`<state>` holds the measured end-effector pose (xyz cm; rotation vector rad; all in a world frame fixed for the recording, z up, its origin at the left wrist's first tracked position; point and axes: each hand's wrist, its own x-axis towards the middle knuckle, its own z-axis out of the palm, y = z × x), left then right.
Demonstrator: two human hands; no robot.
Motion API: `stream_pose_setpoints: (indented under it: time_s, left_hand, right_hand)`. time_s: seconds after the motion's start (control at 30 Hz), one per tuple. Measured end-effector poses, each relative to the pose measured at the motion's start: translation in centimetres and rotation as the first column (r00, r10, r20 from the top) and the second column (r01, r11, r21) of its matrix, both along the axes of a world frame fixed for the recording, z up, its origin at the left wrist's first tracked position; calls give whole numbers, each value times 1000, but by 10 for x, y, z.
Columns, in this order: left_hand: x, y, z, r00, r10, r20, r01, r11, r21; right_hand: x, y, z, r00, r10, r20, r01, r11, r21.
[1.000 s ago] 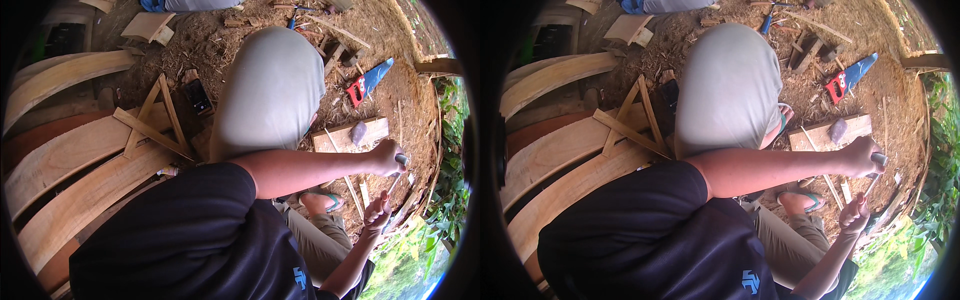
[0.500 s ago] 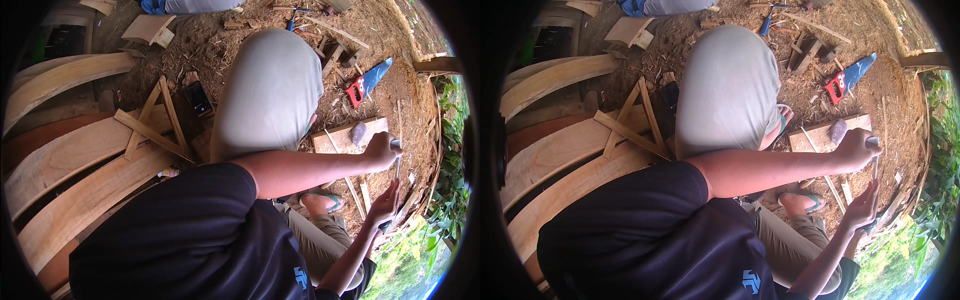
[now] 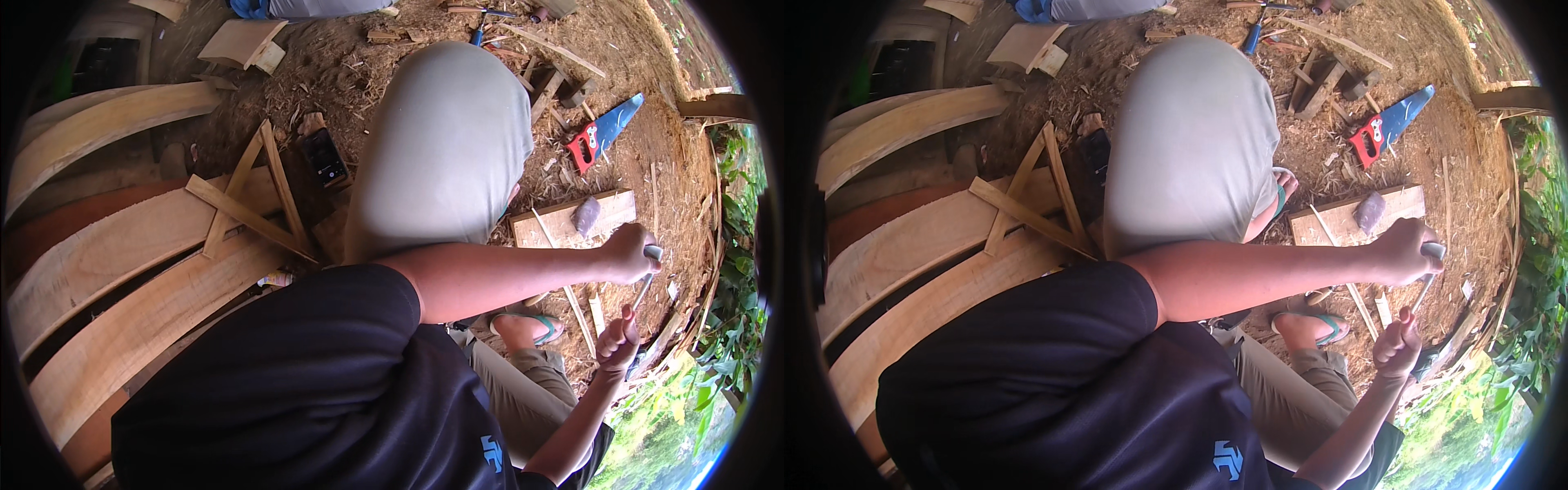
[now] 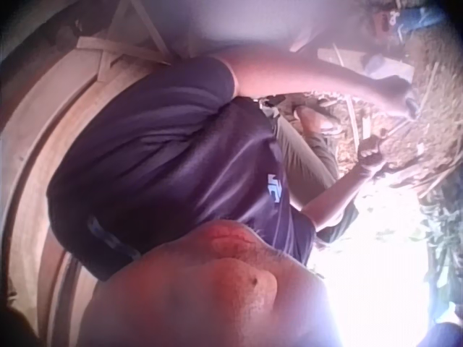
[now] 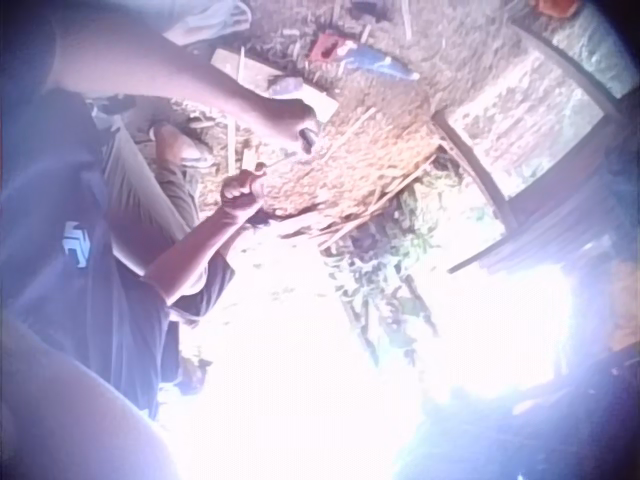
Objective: The person sits on the ground and repeatedly rubs a small wooden stick against a rectangular sharpening stone to smooth or sharpen its surface. The person holds the stone in one hand and the stick in the other, performing a consistent back-and-forth motion. Other people are visible in the background working with wood.
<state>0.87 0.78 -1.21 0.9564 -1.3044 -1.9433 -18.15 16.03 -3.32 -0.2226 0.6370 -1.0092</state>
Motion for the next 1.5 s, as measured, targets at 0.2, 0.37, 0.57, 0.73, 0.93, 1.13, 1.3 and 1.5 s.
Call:
stream_pose_setpoints:
  time_s: [0.2, 0.37, 0.57, 0.73, 0.93, 1.13, 1.3, 1.5]
  left_hand:
    - [2, 3, -14, 968, 207, 139, -217, 974, 59]
    - [-1, 3, -9, 942, 313, 123, -317, 948, 12]
    - [4, 0, 4, 976, 217, 25, -218, 975, 49]
    - [2, -1, -3, 972, 233, 33, -234, 972, 29]
    - [-3, 1, -9, 976, 216, 3, -215, 973, 79]
    - [4, 5, 5, 985, 155, 77, -161, 985, 67]
    - [-10, 28, 28, 974, 212, -83, -201, 972, 119]
    - [2, 40, 70, 941, 173, -290, -84, 951, 296]
  right_hand:
    - [28, -17, -12, 386, -108, -916, 79, 993, -84]
    - [35, -26, -10, -666, -681, -303, -564, 726, -393]
    - [33, -20, -5, -686, -558, -466, -410, 826, -385]
    - [35, -17, -9, -211, -284, -935, -134, 956, -260]
    - [24, -15, 25, 904, -72, -421, 148, 977, 151]
    - [21, -10, 12, 784, -91, -614, 197, 975, 107]
    - [7, 13, -14, 587, -269, -764, 380, 924, -33]
    - [-50, 23, 8, 577, -230, -784, 340, 940, -26]
